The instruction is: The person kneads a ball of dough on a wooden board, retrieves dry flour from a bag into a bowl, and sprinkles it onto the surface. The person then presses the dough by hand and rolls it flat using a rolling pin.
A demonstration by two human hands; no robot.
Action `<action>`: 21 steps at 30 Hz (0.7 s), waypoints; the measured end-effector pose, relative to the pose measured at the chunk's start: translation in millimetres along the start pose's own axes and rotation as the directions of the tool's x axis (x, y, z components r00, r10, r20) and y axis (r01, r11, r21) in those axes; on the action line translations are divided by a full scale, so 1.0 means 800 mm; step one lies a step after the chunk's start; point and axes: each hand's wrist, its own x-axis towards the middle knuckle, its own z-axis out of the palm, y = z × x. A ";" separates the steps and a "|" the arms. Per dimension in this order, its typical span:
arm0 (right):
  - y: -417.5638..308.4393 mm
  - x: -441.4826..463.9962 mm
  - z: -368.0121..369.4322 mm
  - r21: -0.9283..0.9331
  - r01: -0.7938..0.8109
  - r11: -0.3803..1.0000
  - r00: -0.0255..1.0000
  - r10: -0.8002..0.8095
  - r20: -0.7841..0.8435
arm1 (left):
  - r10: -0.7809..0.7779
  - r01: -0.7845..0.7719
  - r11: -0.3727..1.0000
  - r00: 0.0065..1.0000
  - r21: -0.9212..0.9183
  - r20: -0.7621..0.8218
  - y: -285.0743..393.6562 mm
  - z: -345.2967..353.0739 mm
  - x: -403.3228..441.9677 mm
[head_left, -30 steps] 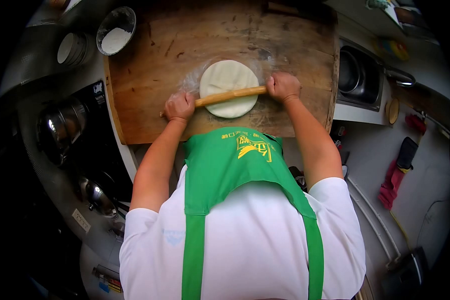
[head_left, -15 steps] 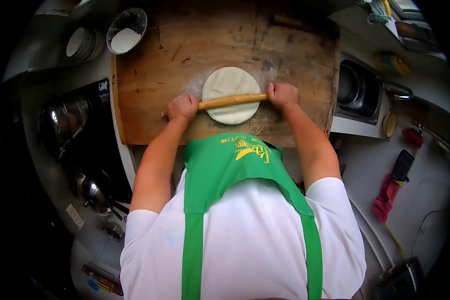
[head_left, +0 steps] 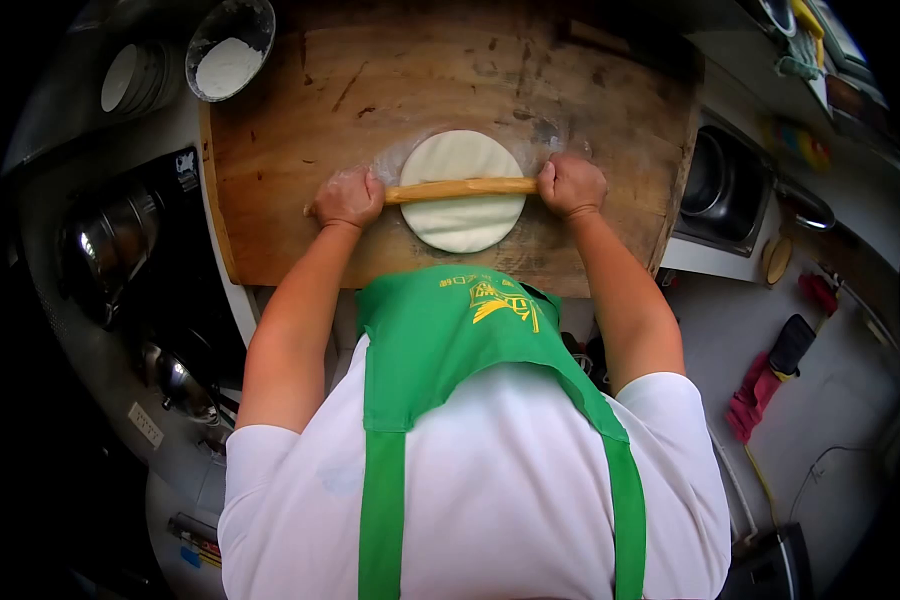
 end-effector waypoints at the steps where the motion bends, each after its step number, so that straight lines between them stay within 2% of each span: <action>1: 0.008 -0.001 0.011 0.003 0.085 0.996 0.994 -0.085 -0.073 | 0.050 -0.050 0.998 0.998 0.032 -0.023 0.000 0.000 0.000; 2: 0.014 -0.001 0.022 0.006 0.164 0.986 0.978 -0.162 -0.134 | 0.045 -0.045 0.999 0.999 0.029 0.002 -0.003 0.006 0.005; 6: 0.014 0.010 0.023 0.043 0.203 0.978 0.956 -0.189 -0.223 | 0.058 -0.058 0.998 0.998 0.024 0.002 -0.001 0.012 0.008; 8: 0.010 0.001 0.018 -0.014 0.116 0.993 0.987 -0.117 -0.114 | 0.057 -0.056 0.997 0.998 0.057 -0.024 0.002 0.002 0.011; 9: 0.005 -0.002 0.013 -0.012 0.116 0.993 0.985 -0.117 -0.131 | 0.006 -0.010 0.997 0.999 0.082 0.053 0.006 -0.002 0.012; 10: 0.000 0.000 0.009 0.005 0.015 1.000 1.000 -0.015 -0.017 | -0.048 0.034 0.993 0.991 0.110 0.128 0.008 -0.006 0.010; 11: -0.003 0.003 -0.002 0.008 -0.083 0.997 0.993 0.082 0.085 | -0.038 0.026 0.993 0.994 0.111 0.100 0.011 -0.015 0.009; 12: -0.004 0.010 -0.012 0.008 -0.072 0.997 0.995 0.071 0.063 | -0.094 0.084 0.994 0.983 0.071 0.159 0.016 -0.025 0.014; 13: -0.004 0.021 -0.023 0.015 -0.087 0.996 0.984 0.083 0.155 | -0.146 0.142 0.989 0.965 0.032 0.220 0.020 -0.036 0.023; 14: -0.006 0.022 -0.033 0.021 -0.104 0.994 0.963 0.095 0.252 | -0.147 0.144 0.989 0.968 0.029 0.202 0.023 -0.050 0.025; 16: -0.010 0.028 -0.048 0.025 -0.113 0.993 0.961 0.102 0.257 | -0.217 0.220 0.975 0.923 0.026 0.318 0.038 -0.085 0.029; 20: -0.015 0.046 -0.038 -0.003 -0.131 0.991 0.967 0.128 0.221 | -0.214 0.221 0.975 0.941 0.003 0.263 0.018 -0.059 0.043; 21: -0.019 0.049 -0.039 -0.006 -0.129 0.992 0.964 0.127 0.235 | -0.188 0.192 0.981 0.962 -0.005 0.199 0.016 -0.052 0.045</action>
